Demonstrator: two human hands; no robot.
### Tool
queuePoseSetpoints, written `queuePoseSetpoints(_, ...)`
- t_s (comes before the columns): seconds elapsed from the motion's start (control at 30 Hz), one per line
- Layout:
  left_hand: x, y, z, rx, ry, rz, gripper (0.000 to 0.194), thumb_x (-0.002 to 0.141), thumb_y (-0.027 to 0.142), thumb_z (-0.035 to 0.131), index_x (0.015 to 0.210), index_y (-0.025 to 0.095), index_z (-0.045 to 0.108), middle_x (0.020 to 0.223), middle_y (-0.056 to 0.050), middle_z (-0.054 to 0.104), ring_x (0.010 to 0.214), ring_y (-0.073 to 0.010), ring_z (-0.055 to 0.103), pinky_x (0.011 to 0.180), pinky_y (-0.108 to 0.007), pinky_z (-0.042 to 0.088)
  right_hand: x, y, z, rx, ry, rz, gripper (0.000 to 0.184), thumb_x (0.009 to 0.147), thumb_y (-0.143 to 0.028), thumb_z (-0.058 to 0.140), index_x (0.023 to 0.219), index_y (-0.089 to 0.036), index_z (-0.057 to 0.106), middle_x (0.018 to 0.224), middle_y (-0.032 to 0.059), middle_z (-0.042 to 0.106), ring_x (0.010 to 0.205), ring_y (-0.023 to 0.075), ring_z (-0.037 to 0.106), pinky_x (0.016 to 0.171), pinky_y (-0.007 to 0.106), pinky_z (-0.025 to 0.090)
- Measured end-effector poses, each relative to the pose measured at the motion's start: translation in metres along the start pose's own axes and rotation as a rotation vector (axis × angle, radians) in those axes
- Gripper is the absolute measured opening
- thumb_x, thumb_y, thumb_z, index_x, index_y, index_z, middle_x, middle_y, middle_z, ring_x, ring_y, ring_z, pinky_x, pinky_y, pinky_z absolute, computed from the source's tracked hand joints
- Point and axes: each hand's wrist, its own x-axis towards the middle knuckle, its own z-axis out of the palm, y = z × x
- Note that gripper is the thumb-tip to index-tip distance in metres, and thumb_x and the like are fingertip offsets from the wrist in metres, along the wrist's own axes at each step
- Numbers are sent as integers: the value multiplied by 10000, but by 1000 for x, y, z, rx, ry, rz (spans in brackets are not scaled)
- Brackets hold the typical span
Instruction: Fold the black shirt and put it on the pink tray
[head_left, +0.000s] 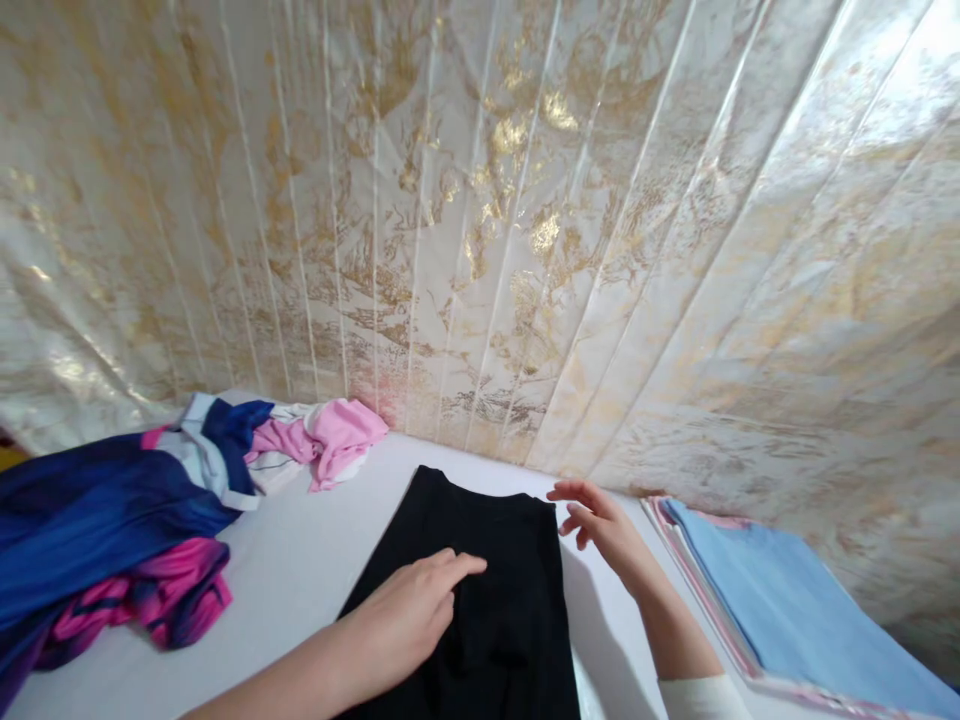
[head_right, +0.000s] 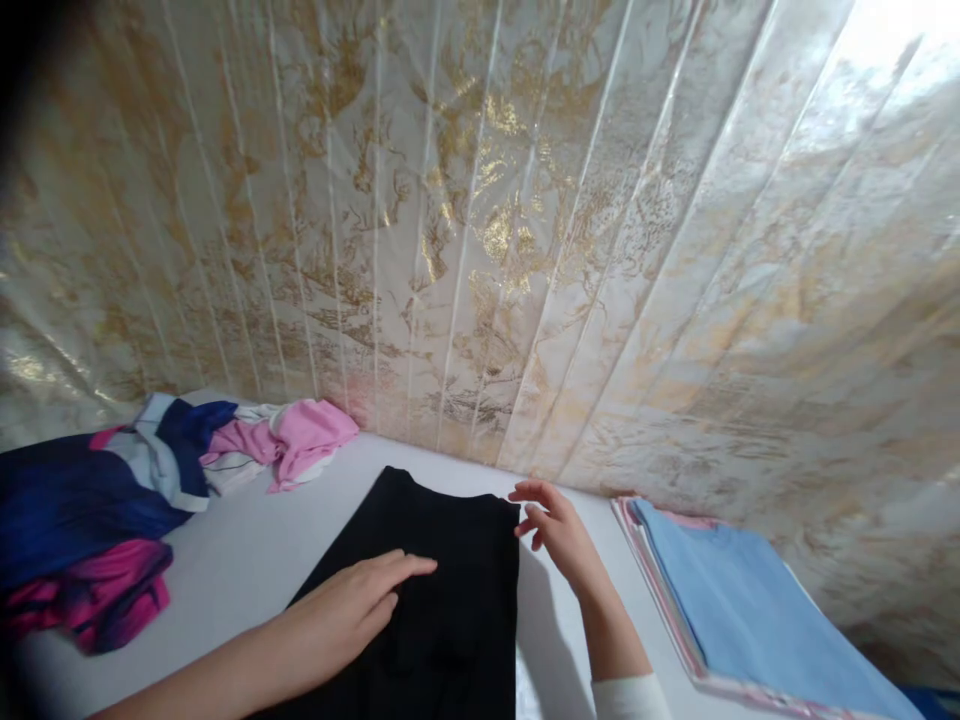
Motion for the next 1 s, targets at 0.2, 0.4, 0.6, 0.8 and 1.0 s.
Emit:
queuePoseSetpoints(0.2,14,13,3,39,195,-66,134,906,238,459,953,212,582,951,-26,603,901,-215,601,835,-348,453,18,34,10,-235,-13,-64,357,662,-162,443,959,-214,633,629,-33,621,489,129,554,509,257,431)
queuePoseSetpoints(0.4,12,17,4,-55,480,66,120,834,140,455,901,239,465,912,4,531,826,-169,578,753,-283,451,28,23,23,-382,23,-267,299,703,-106,448,889,-232,645,929,19,666,855,188,599,797,328,443)
queuePoseSetpoints(0.6,3,13,7,15,505,-1,284,816,88,393,1045,254,421,1065,-34,517,990,-210,584,850,-346,462,33,26,42,-476,-5,-361,263,751,-83,471,882,-250,628,903,5,633,828,172,583,752,287,427)
queuePoseSetpoints(0.8,1,-2,4,263,140,-226,434,774,-4,401,1160,189,442,1149,-88,489,869,-225,643,787,-371,495,35,34,40,-512,-1,-397,280,746,-45,459,898,-225,612,896,15,603,790,158,580,739,279,444)
queuePoseSetpoints(1.0,-2,7,-9,475,282,-96,465,756,-45,353,1158,152,479,1170,-127,462,908,-238,577,783,-392,458,39,46,33,-534,20,-409,339,735,-14,425,941,-214,606,916,22,595,788,150,589,743,276,468)
